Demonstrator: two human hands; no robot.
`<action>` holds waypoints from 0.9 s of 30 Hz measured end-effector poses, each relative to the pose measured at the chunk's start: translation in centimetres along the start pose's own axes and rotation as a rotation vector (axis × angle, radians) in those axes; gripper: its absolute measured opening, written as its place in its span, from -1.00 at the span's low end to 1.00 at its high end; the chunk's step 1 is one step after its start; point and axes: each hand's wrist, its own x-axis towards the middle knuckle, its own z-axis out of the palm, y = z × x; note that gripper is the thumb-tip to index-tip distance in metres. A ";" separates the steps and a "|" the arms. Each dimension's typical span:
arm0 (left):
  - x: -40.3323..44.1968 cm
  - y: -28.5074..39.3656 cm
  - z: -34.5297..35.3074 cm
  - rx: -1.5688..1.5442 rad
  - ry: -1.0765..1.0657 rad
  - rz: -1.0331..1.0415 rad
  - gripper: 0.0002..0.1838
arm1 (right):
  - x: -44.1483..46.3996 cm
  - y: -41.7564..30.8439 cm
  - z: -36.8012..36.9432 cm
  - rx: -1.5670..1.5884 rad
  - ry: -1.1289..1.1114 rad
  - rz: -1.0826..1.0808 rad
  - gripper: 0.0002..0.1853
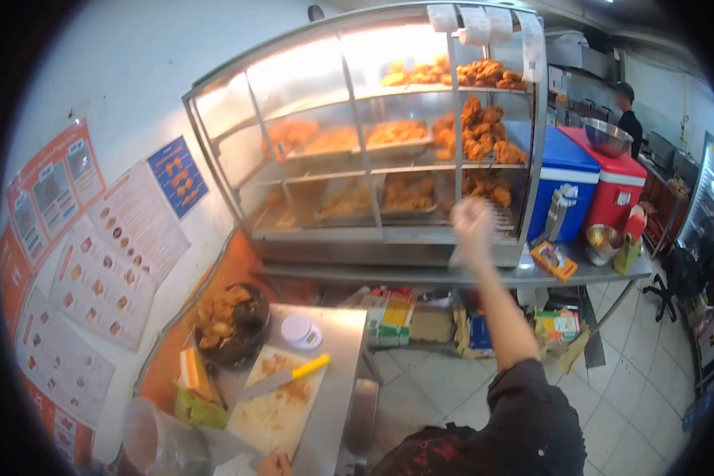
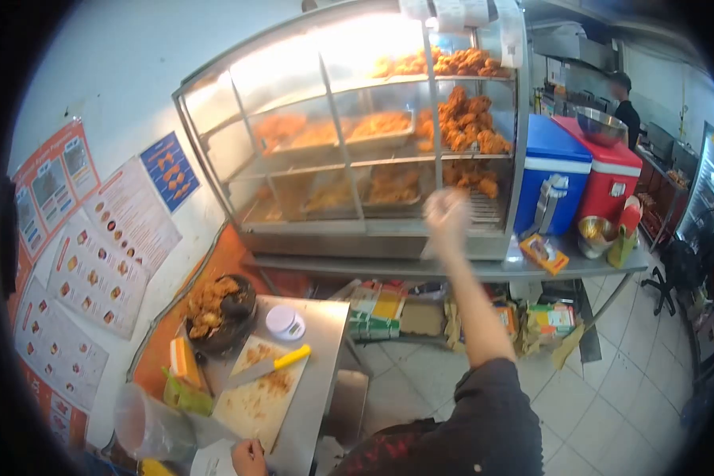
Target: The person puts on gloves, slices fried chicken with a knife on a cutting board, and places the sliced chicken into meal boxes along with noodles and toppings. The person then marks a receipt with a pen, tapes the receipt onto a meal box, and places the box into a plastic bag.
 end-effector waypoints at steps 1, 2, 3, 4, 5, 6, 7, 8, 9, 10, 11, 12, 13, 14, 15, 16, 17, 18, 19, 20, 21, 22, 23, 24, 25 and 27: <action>0.6 2.3 0.8 -0.010 0.010 0.006 -0.62 | 7.1 4.2 -1.1 -0.189 0.144 -0.094 -0.87; 1.1 4.7 1.4 -0.073 0.038 0.099 -0.68 | 13.4 5.2 -2.6 -0.118 0.271 0.025 -0.84; 1.7 7.0 1.9 -0.134 0.064 0.192 -0.66 | 18.8 1.9 -4.3 0.121 0.396 0.179 -0.80; 2.1 8.7 2.5 -0.194 0.090 0.284 -0.57 | 24.4 3.9 -5.8 0.080 0.383 0.072 -0.72; 3.0 9.7 3.1 -0.197 0.098 0.290 -0.57 | 27.9 2.2 -7.4 -0.551 0.554 -0.067 -0.71; 4.1 10.6 3.7 -0.155 0.107 0.394 -0.50 | 30.7 1.3 -8.8 -0.378 0.460 -0.154 -0.61; 4.7 11.4 4.1 -0.111 0.112 0.495 -0.42 | 33.1 1.4 -9.6 -0.207 0.360 -0.238 -0.50; 4.7 12.7 4.0 -0.111 0.115 0.494 -0.42 | 35.8 2.7 -9.4 -0.204 0.360 -0.239 -0.50; 4.7 14.4 3.4 -0.119 0.156 0.546 -0.41 | 39.2 4.4 -8.9 -0.222 0.316 -0.263 -0.50; 4.7 15.8 2.9 -0.124 0.196 0.594 -0.40 | 42.5 6.1 -8.2 -0.237 0.268 -0.286 -0.49; 4.7 16.9 2.9 -0.122 0.194 0.580 -0.40 | 45.2 7.8 -7.3 -0.251 0.217 -0.308 -0.48; 4.8 17.8 2.9 -0.193 0.135 0.512 -0.36 | 44.5 5.7 -7.1 -0.264 0.150 -0.232 -0.49; 4.8 18.3 3.1 -0.260 0.073 0.445 -0.33 | 43.2 4.0 -7.1 -0.263 0.097 -0.113 -0.50; 4.4 18.3 3.4 -0.244 0.059 0.438 -0.33 | 40.9 1.4 -7.5 -0.258 0.060 -0.005 -0.51; 4.3 18.5 3.7 -0.235 0.061 0.459 -0.32 | 39.3 -0.6 -7.7 -0.258 0.039 0.059 -0.52; 4.3 18.7 3.7 -0.227 0.059 0.491 -0.31 | 37.6 -2.8 -7.9 -0.251 0.034 0.116 -0.53; 4.1 18.7 3.5 -0.209 0.037 0.512 -0.31 | 38.3 -2.1 -7.3 -0.270 0.030 0.086 -0.53; 3.6 18.5 3.2 -0.196 0.020 0.518 -0.31 | 37.9 -0.9 -7.2 -0.272 0.050 0.044 -0.54; 3.3 18.3 3.1 -0.188 0.006 0.522 -0.31 | 37.8 0.0 -6.8 -0.271 0.069 0.006 -0.55; 3.6 18.3 3.3 -0.182 -0.008 0.531 -0.31 | 37.5 0.9 -6.7 -0.264 0.090 -0.028 -0.55; 3.9 18.2 3.7 -0.196 -0.011 0.496 -0.32 | 36.9 1.6 -6.6 -0.252 0.122 -0.065 -0.56; 3.8 17.8 4.4 -0.213 -0.004 0.443 -0.33 | 36.0 2.3 -6.6 -0.236 0.159 -0.101 -0.56; 3.7 18.5 4.7 -0.341 -0.006 0.458 -0.34 | 34.7 2.7 -6.4 -0.204 0.200 -0.143 -0.57; 3.6 19.6 4.6 -0.464 0.022 0.428 -0.33 | 32.4 2.7 -5.7 -0.146 0.221 -0.166 -0.57; 3.7 19.8 4.8 -0.379 0.060 0.487 -0.39 | 28.8 2.4 -4.9 -0.066 0.214 -0.157 -0.57; 3.0 20.5 4.4 -0.265 0.022 0.500 -0.46 | 19.4 0.4 -2.5 0.151 0.108 -0.060 -0.58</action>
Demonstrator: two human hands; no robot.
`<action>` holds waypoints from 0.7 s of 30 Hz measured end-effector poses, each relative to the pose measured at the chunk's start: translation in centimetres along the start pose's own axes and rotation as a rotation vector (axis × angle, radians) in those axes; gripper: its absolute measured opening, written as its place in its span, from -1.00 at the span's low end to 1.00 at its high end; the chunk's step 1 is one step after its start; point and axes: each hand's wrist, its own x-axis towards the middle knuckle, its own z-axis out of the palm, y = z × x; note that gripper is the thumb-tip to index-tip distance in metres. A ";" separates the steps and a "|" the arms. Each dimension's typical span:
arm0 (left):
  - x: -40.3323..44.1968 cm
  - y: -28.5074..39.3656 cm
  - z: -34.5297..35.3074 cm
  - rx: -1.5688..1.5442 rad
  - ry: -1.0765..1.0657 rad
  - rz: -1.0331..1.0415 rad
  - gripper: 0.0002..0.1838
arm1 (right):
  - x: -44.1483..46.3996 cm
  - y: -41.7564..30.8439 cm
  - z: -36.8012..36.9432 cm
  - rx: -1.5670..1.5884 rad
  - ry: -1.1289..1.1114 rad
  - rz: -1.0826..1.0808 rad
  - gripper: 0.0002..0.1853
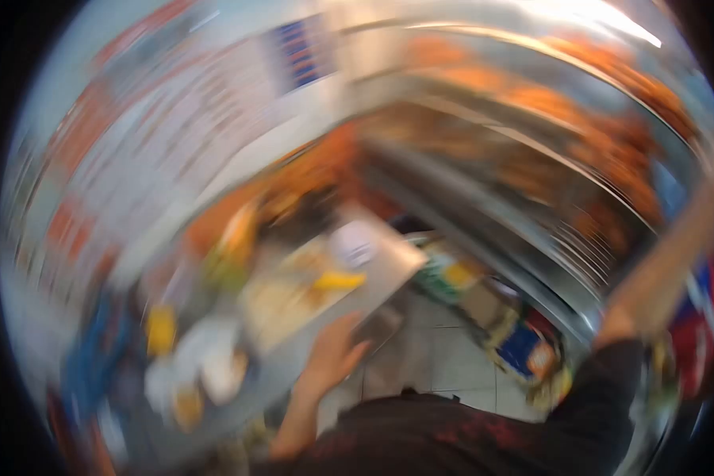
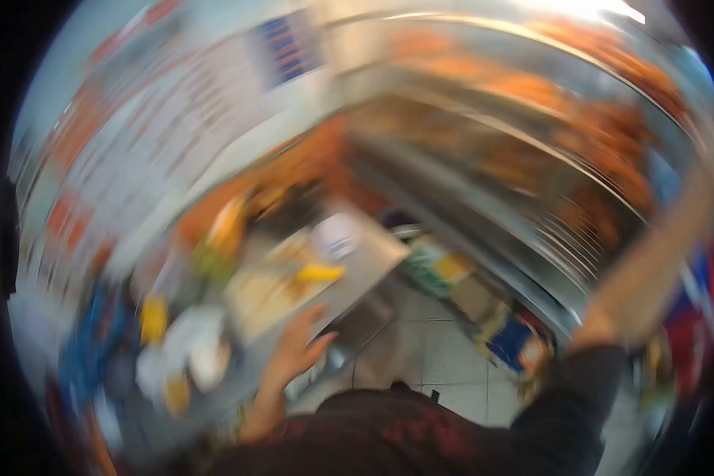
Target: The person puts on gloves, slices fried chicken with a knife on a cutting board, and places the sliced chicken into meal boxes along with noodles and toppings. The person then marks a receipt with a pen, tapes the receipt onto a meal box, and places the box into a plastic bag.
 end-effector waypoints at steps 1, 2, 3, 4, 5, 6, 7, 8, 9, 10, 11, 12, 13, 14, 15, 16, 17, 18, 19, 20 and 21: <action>-0.3 0.2 0.2 0.004 -0.027 -0.048 -0.45 | -5.0 -0.9 0.1 0.115 -0.073 0.066 -0.58; -1.2 -0.2 0.9 0.098 0.085 0.118 -0.43 | -9.9 -1.9 0.7 0.214 -0.178 0.157 -0.59; -1.6 -0.1 1.6 0.022 -0.018 0.009 -0.31 | -14.5 -3.5 1.8 0.313 -0.298 0.242 -0.59; -2.4 -0.2 2.5 0.104 -0.035 -0.026 -0.18 | -19.0 -5.7 2.6 0.409 -0.420 0.337 -0.59; -3.2 1.1 2.0 -0.002 0.021 -0.130 -0.21 | -22.7 -8.2 3.4 0.503 -0.552 0.435 -0.59; -3.7 2.6 1.0 -0.110 0.072 -0.191 -0.24 | -25.7 -10.6 3.9 0.594 -0.670 0.533 -0.59; -5.1 2.9 0.6 -0.090 0.138 -0.259 -0.24 | -28.3 -13.0 4.2 0.666 -0.790 0.633 -0.59; -6.1 3.2 0.3 -0.081 0.278 -0.234 -0.22 | -30.6 -15.5 4.2 0.729 -0.908 0.742 -0.59; -7.0 3.3 0.3 -0.072 0.404 -0.192 -0.21 | -32.7 -17.8 3.5 0.764 -1.066 0.826 -0.59; -7.5 2.7 0.5 -0.014 0.601 -0.135 -0.33 | -36.6 -16.0 3.9 0.707 -1.330 0.439 -0.56; -9.0 1.9 0.2 0.000 0.621 -0.149 -0.33 | -37.2 -20.4 2.1 0.636 -1.503 0.540 -0.58; -10.4 1.4 -0.2 -0.149 0.721 -0.214 -0.43 | -37.9 -24.9 0.3 0.544 -1.677 0.625 -0.60; -11.9 0.9 -0.6 -0.304 0.814 -0.271 -0.51 | -40.5 -25.7 -0.5 0.619 -1.823 0.476 -0.52; -13.8 0.3 -0.9 -0.526 0.904 -0.402 -0.67 | -42.1 -27.4 -1.5 0.707 -1.874 0.441 -0.57; -15.6 0.0 -1.9 -0.667 1.041 -0.474 -0.69 | -43.5 -29.6 -2.7 0.790 -1.921 0.403 -0.61; -17.5 -0.3 -3.0 -0.811 1.174 -0.548 -0.71 | -44.7 -32.1 -4.2 0.924 -1.863 0.425 -0.72; -19.5 -1.2 -4.1 -0.816 1.167 -0.540 -0.71 | -46.3 -34.6 -5.1 1.061 -1.789 0.450 -0.81; -21.6 -1.8 -5.3 -0.967 1.209 -0.517 -0.69 | -47.7 -36.5 -5.7 1.055 -1.779 0.446 -0.81; -24.0 -2.3 -6.4 -1.119 1.247 -0.499 -0.67 | -49.1 -38.3 -6.6 1.137 -1.867 0.383 -0.83; -26.3 -2.7 -7.2 -1.129 1.239 -0.502 -0.67 | -50.2 -39.9 -7.8 1.212 -1.960 0.321 -0.84; -28.6 -3.1 -7.8 -0.938 1.231 -0.500 -0.60 | -51.2 -41.7 -8.9 1.193 -1.966 0.323 -0.84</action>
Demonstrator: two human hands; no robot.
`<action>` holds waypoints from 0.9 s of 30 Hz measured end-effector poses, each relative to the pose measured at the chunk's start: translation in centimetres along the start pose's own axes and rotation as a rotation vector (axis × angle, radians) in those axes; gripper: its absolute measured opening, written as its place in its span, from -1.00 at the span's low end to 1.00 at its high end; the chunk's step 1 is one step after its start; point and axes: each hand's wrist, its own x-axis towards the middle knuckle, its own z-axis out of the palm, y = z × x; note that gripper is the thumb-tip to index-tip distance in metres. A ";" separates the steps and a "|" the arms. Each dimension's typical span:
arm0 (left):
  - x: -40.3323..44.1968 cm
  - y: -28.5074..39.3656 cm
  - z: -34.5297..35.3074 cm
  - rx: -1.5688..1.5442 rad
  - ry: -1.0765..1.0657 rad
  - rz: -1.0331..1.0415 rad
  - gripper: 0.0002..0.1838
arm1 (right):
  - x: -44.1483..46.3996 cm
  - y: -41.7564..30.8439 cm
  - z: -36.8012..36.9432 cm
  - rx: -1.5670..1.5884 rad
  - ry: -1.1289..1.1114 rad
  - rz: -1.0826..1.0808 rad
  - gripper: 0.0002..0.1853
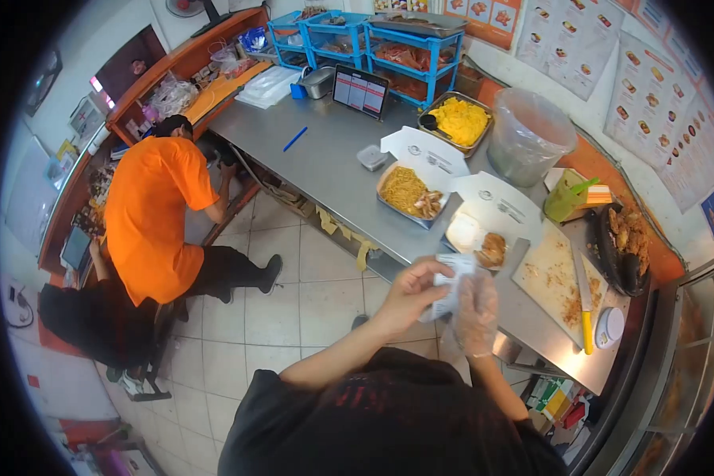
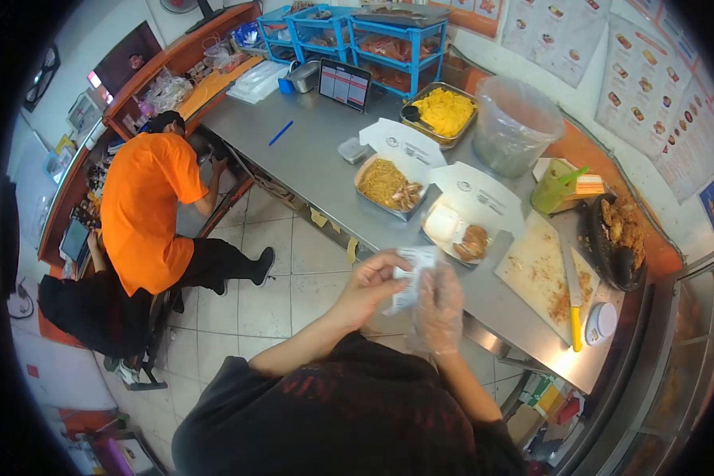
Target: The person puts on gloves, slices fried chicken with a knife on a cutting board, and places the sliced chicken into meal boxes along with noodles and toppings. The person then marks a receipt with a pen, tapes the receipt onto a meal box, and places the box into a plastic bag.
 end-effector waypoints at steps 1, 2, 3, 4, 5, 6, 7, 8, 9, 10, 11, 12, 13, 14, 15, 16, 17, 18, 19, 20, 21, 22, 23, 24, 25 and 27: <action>0.2 0.7 -2.2 0.144 -0.008 0.109 -0.53 | 0.8 -0.4 2.2 0.001 -0.130 0.002 -0.85; 0.4 1.7 -4.1 0.135 -0.012 0.099 -0.53 | 1.5 -0.7 4.2 0.001 -0.260 0.003 -0.85; 0.8 2.9 -5.8 0.102 0.071 0.123 -0.44 | 2.1 -1.2 6.2 -0.007 -0.256 0.011 -0.85; 1.4 4.2 -7.3 0.072 0.156 0.146 -0.36 | 2.7 -1.8 8.1 0.075 -0.262 0.035 -0.84; 2.2 5.5 -8.6 0.136 0.197 0.240 -0.31 | 3.4 -2.1 9.7 0.159 -0.267 0.059 -0.84; 2.9 6.9 -9.7 0.203 0.241 0.333 -0.27 | 4.3 -2.2 11.0 0.160 -0.265 0.070 -0.84; 3.5 8.2 -10.6 0.088 0.233 0.293 -0.26 | 5.1 -2.0 12.5 0.221 -0.254 0.168 -0.84; 4.4 8.9 -11.6 0.090 0.236 0.284 -0.26 | 5.9 -1.3 13.9 0.280 -0.243 0.259 -0.84; 5.3 9.5 -12.5 0.102 0.217 0.310 -0.27 | 6.4 3.9 15.1 0.074 -0.302 0.142 -0.79; 6.1 9.9 -13.3 0.113 0.197 0.332 -0.27 | 7.2 4.3 15.1 0.076 -0.304 0.151 -0.79; 6.9 10.2 -14.0 0.130 0.207 0.311 -0.31 | 8.0 4.7 15.4 -0.109 -0.390 0.092 -0.77; 7.8 10.4 -14.5 0.136 0.210 0.309 -0.31 | 8.9 5.0 15.8 -0.292 -0.475 0.026 -0.75; 8.7 10.5 -14.8 0.181 0.207 0.364 -0.32 | 9.8 5.8 16.4 -0.284 -0.478 0.028 -0.75; 9.5 10.6 -15.0 0.224 0.206 0.417 -0.33 | 10.6 6.5 17.1 -0.205 -0.507 0.077 -0.75; 10.2 10.9 -15.1 0.203 0.208 0.407 -0.36 | 11.4 7.1 17.6 -0.129 -0.539 0.125 -0.74; 10.9 10.9 -15.4 0.206 0.216 0.409 -0.36 | 12.3 7.6 18.3 -0.126 -0.546 0.123 -0.74; 11.7 11.0 -15.6 0.247 0.220 0.435 -0.36 | 13.6 7.6 19.2 0.044 -0.542 0.286 -0.75; 12.4 11.0 -15.9 0.287 0.228 0.458 -0.36 | 14.7 7.5 20.1 0.213 -0.536 0.452 -0.75; 13.2 11.3 -16.2 0.291 0.235 0.460 -0.36 | 15.6 7.4 21.5 0.215 -0.544 0.449 -0.75; 13.6 11.6 -16.4 0.323 0.239 0.455 -0.36 | 16.2 7.2 23.0 0.415 -0.394 0.571 -0.73; 14.0 11.8 -16.5 0.353 0.244 0.449 -0.36 | 17.3 7.6 23.7 0.509 -0.325 0.632 -0.72; 14.6 12.0 -16.8 0.353 0.256 0.453 -0.36 | 18.4 8.0 24.4 0.604 -0.250 0.688 -0.71; 15.0 12.2 -17.0 0.364 0.266 0.449 -0.34 | 19.8 8.8 24.4 0.195 -0.484 0.444 -0.66; 15.4 12.4 -17.3 0.374 0.274 0.444 -0.32 | 20.8 9.5 25.3 -0.014 -0.604 0.320 -0.64; 15.7 12.6 -17.5 0.374 0.284 0.445 -0.32 | 21.8 10.1 26.2 -0.216 -0.701 0.177 -0.61; 16.5 13.1 -17.9 0.346 0.283 0.438 -0.28 | 23.0 9.8 28.5 0.667 -0.400 0.868 -0.55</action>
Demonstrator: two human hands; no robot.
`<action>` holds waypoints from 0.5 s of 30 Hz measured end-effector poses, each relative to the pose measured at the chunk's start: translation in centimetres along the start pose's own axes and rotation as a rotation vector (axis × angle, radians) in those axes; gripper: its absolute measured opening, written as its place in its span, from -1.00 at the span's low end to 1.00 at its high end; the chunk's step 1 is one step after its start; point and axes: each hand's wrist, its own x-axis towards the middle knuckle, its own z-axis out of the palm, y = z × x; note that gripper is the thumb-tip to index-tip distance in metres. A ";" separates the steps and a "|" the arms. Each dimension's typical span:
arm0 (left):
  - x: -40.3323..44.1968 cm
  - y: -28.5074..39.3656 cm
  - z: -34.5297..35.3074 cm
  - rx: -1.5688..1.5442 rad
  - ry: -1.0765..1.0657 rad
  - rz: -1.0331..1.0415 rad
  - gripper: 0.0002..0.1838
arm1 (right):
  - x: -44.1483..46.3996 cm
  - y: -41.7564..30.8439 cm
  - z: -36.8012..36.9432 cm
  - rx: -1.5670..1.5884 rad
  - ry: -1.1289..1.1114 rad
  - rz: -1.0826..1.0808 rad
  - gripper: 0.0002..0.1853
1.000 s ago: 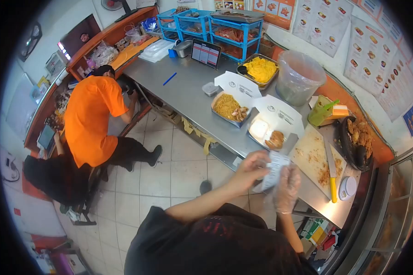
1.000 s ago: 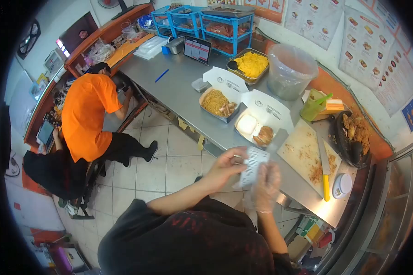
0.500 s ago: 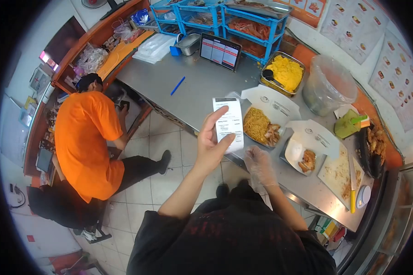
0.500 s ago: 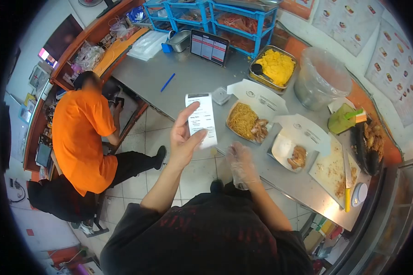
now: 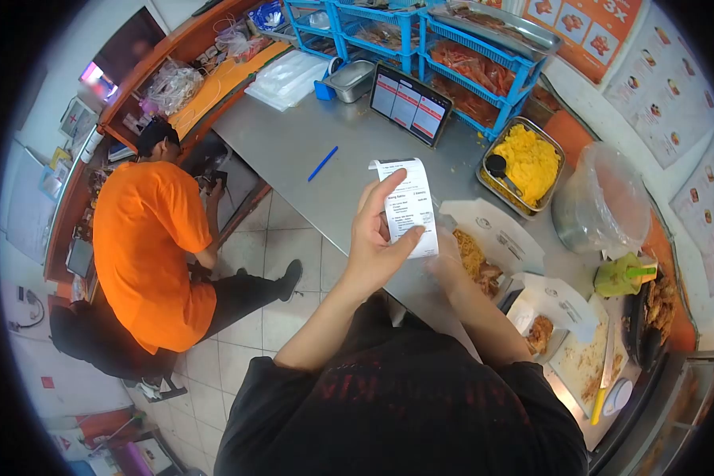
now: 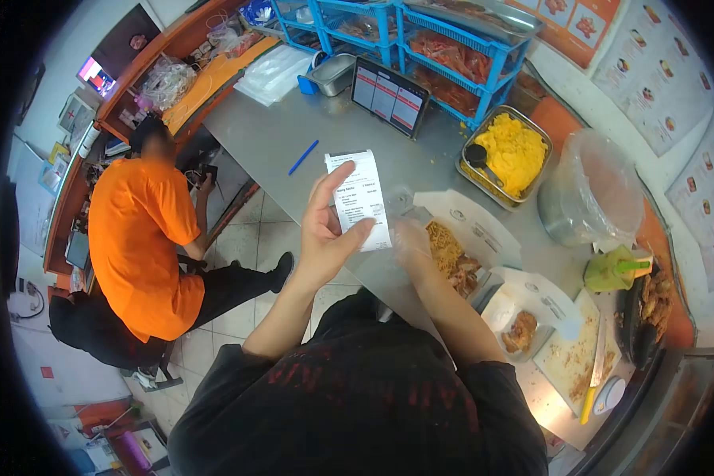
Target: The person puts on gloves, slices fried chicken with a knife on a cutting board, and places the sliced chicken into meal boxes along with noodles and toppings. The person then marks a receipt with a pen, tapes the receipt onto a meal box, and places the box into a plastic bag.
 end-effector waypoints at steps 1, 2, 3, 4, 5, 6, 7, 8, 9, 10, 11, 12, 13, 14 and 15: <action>0.7 -0.1 -0.3 0.001 -0.001 0.000 -0.28 | 0.5 -0.3 0.1 0.001 -0.001 0.000 -0.55; 1.2 -0.2 -0.6 0.028 -0.024 0.006 -0.25 | -0.2 -1.1 0.6 -0.148 -0.005 -0.038 -0.56; 1.7 -0.4 -0.9 0.051 -0.052 0.011 -0.23 | -0.4 -1.1 0.7 -0.216 0.002 -0.056 -0.56; 2.1 -0.6 -1.2 0.045 -0.065 0.004 -0.23 | -0.5 -1.1 0.8 -0.285 0.010 -0.075 -0.56; 2.8 -0.8 -1.5 0.058 -0.088 0.002 -0.22 | -0.5 -0.6 0.5 -0.236 0.142 -0.120 -0.60; 3.4 -1.0 -1.8 0.067 -0.109 0.000 -0.20 | -1.6 -1.2 0.5 -0.209 0.217 -0.143 -0.61; 4.0 -1.0 -2.1 0.056 -0.123 -0.002 -0.20 | -2.7 -1.8 0.4 -0.183 0.291 -0.169 -0.63; 4.5 -1.0 -2.3 0.032 -0.145 -0.006 -0.20 | -6.3 -5.0 0.9 -0.494 0.177 -0.188 -0.66; 5.2 -1.1 -2.5 0.009 -0.169 -0.008 -0.19 | -8.5 -6.7 0.7 -0.804 0.058 -0.202 -0.68; 5.8 -1.4 -2.7 -0.002 -0.182 -0.008 -0.19 | -9.1 -6.3 -0.5 -0.802 0.076 -0.204 -0.68; 6.1 -1.8 -2.7 -0.020 -0.204 -0.014 -0.19 | -9.8 -5.5 -2.1 -0.942 0.157 -0.300 -0.70; 6.5 -2.1 -2.8 -0.038 -0.228 -0.024 -0.18 | -10.1 -4.8 -2.9 -1.079 0.241 -0.392 -0.71; 6.9 -2.3 -2.9 -0.049 -0.245 -0.034 -0.18 | -10.1 -4.2 -2.8 -1.073 0.262 -0.381 -0.71; 7.2 -2.5 -2.9 -0.045 -0.271 -0.024 -0.18 | -10.0 -3.5 -2.7 -1.124 0.293 -0.417 -0.73; 7.6 -2.7 -2.9 -0.042 -0.295 -0.008 -0.18 | -9.6 -3.1 -2.5 -1.177 0.323 -0.457 -0.75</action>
